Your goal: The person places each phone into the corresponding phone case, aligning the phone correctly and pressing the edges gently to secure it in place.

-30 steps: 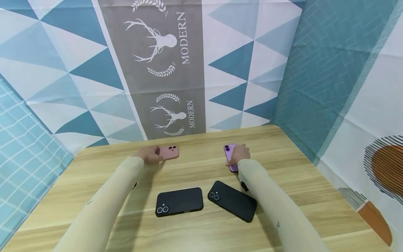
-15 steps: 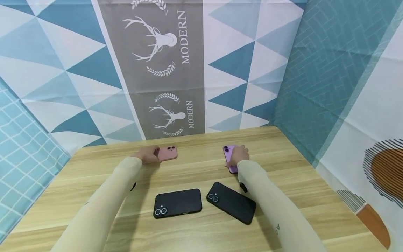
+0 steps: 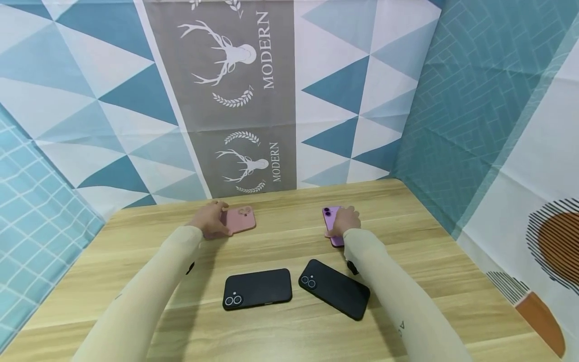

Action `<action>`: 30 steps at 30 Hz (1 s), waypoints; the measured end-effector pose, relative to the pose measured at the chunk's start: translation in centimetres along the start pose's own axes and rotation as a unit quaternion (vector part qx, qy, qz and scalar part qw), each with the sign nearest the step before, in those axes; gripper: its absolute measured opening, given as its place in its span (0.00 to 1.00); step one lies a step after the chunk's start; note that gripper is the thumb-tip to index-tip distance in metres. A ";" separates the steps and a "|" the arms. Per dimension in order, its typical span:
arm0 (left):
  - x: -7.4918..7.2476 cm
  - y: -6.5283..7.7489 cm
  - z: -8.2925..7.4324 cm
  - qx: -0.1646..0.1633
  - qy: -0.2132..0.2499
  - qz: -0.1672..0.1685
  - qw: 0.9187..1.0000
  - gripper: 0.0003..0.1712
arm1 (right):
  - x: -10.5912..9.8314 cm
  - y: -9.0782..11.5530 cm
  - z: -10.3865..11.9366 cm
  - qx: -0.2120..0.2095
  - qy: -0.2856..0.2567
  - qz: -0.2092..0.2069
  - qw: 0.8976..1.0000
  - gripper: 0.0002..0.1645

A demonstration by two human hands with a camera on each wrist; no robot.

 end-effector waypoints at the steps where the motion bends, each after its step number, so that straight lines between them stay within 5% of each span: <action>1: -0.1 0.2 0.1 0.002 -0.005 -0.007 1.000 0.52 | 0.0 0.0 0.1 0.000 -0.002 0.001 1.000 0.50; 9: -0.4 2.0 0.6 0.018 0.026 -0.030 0.999 0.46 | 0.1 0.1 0.2 -0.001 -0.012 0.002 1.000 0.50; 17: -0.3 3.5 0.6 0.009 0.061 0.006 0.998 0.35 | 0.0 -0.2 -0.1 0.006 -0.017 0.015 1.000 0.50; 30: -0.5 5.6 0.9 0.009 0.115 0.002 0.993 0.18 | -0.4 -0.3 -0.1 0.082 -0.078 0.027 0.993 0.50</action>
Point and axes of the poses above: each hand's wrist, its own y-axis away from the middle knuckle, its own x-axis out of the palm, z = x × y, the point moved 6 cm from there along -y, towards the middle knuckle, and after that the axes turned 7 degrees about -y, right-handed, at the moved point
